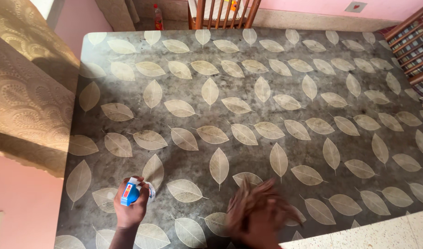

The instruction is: The person cleans the surface of a table by applying a cleaning spray from a bottle and wiping the area with a brown cloth.

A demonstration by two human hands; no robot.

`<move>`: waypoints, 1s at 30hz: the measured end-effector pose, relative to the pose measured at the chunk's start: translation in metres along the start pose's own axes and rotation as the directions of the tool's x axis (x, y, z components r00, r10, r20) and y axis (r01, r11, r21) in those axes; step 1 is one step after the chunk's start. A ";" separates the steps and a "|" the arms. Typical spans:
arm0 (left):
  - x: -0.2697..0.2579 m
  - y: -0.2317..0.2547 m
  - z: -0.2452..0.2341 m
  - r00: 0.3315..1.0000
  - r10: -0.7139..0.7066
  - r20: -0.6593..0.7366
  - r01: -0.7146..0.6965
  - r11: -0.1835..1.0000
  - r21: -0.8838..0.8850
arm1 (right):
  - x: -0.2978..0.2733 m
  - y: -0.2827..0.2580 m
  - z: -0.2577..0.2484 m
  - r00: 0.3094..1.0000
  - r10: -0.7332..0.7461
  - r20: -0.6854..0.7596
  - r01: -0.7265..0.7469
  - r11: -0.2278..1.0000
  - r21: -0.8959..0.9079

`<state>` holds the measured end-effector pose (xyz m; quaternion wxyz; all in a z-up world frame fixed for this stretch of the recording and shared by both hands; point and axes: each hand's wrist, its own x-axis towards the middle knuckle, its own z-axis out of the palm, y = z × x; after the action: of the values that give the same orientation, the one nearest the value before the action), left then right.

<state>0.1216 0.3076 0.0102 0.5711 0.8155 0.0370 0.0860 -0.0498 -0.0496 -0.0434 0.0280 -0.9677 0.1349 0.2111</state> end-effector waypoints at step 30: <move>0.002 -0.005 0.002 0.999 0.034 0.019 -0.036 0.997 0.067 | 0.061 -0.051 -0.052 0.990 0.019 0.137 -0.044 0.982 0.183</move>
<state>0.1238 0.3073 0.0054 0.5420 0.8356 0.0204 0.0874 0.0385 -0.0219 -0.0217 0.1237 -0.9422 0.1671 0.2629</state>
